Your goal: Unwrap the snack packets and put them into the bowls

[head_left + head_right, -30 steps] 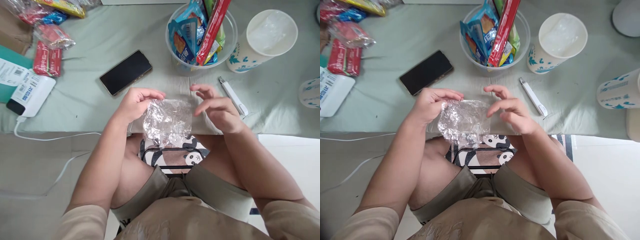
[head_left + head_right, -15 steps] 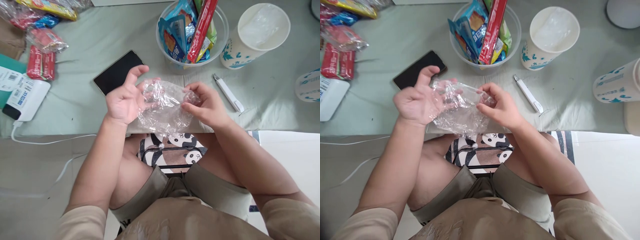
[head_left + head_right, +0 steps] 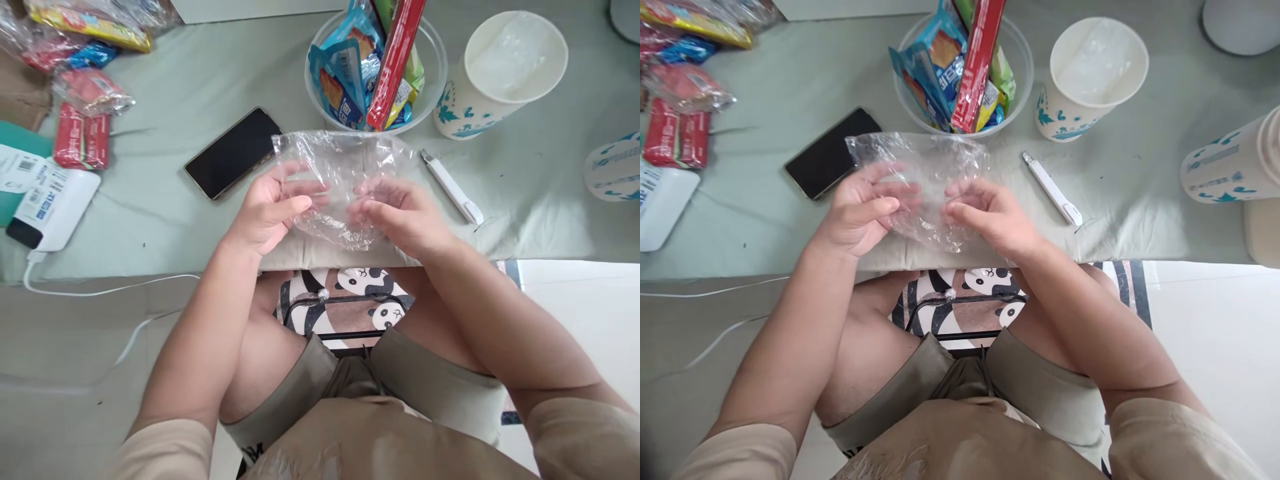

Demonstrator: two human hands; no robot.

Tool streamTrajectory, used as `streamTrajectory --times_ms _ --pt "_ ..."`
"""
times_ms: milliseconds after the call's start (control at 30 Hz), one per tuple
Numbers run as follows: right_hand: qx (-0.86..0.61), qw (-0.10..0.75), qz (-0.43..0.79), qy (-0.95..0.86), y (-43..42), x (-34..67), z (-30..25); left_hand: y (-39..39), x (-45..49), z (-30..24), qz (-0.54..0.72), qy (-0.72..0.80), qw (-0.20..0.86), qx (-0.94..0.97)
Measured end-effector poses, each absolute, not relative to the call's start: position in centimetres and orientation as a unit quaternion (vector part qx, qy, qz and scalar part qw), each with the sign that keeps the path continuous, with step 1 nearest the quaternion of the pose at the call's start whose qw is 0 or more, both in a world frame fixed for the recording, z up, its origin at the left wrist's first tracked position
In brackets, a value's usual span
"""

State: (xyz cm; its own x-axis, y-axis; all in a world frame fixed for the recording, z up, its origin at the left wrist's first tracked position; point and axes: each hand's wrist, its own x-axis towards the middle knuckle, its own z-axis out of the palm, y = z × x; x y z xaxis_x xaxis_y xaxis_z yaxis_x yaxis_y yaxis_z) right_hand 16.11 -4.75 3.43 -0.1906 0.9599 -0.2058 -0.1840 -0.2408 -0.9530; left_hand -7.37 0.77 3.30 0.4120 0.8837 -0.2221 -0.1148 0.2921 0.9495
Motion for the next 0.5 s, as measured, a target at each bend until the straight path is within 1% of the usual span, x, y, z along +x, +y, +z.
streamTrajectory --times_ms 167,267,433,500 --pt "-0.489 0.415 0.594 -0.485 -5.1 16.1 4.0 0.4 -7.1 3.7 0.297 0.454 0.677 0.497" --pt "-0.504 0.399 0.561 -0.521 -5.2 16.7 3.9 0.5 -7.5 3.6 0.283 0.449 0.683 0.503" --pt "-0.484 0.478 0.529 -0.507 -5.2 17.3 3.8 0.7 -7.9 4.1 0.330 0.426 0.694 0.477" --pt "-0.470 0.487 0.538 -0.503 -5.2 17.5 3.7 0.8 -7.9 4.4 0.351 0.411 0.691 0.480"
